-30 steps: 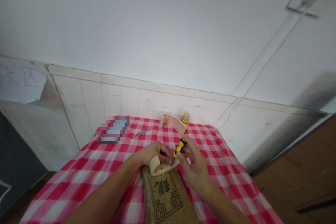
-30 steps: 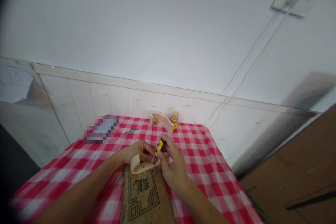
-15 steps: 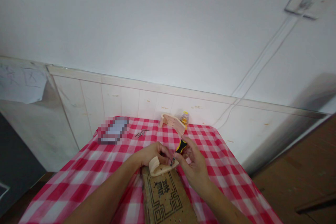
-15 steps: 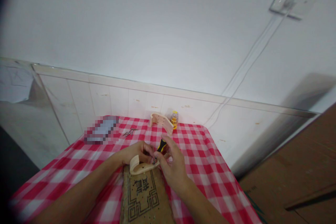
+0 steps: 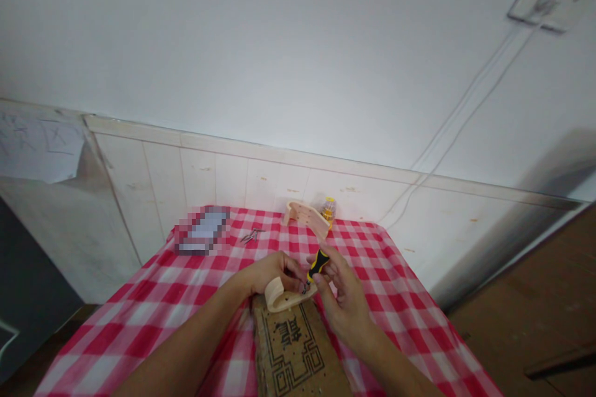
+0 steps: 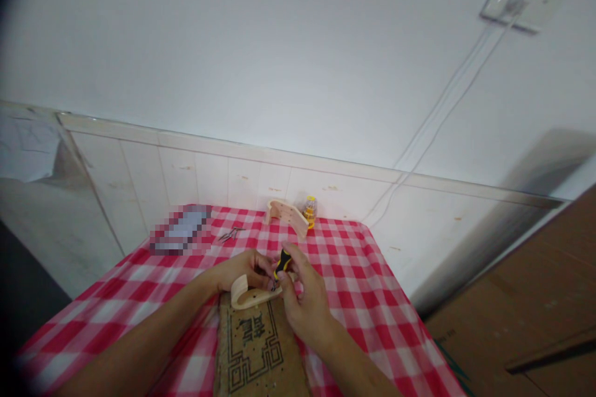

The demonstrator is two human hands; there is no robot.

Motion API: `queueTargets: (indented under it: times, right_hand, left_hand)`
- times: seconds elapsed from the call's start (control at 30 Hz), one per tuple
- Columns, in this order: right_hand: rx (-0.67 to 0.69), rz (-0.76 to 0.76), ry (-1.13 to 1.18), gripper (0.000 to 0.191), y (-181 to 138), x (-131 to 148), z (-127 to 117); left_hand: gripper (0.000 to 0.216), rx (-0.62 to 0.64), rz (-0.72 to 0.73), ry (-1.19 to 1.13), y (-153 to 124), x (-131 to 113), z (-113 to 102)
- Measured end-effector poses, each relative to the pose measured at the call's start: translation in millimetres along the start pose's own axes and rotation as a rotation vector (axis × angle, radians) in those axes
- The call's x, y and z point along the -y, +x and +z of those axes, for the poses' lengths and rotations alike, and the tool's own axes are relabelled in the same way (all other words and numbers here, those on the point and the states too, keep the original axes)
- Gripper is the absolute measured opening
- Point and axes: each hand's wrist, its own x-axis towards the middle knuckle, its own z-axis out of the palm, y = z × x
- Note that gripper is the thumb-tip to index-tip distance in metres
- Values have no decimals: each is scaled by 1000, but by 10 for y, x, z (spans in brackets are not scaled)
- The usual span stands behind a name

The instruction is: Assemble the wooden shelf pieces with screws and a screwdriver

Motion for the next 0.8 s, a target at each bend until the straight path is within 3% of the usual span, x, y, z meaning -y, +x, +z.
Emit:
queueTargets:
  times: [0.4, 0.8]
  right_hand:
    - [-93, 22, -125, 44, 21, -60, -23]
    - [-90, 42, -84, 46, 38, -33, -18]
  left_hand:
    - [32, 2, 31, 22, -6, -24, 7]
    - [37, -4, 10, 36, -31, -78, 16]
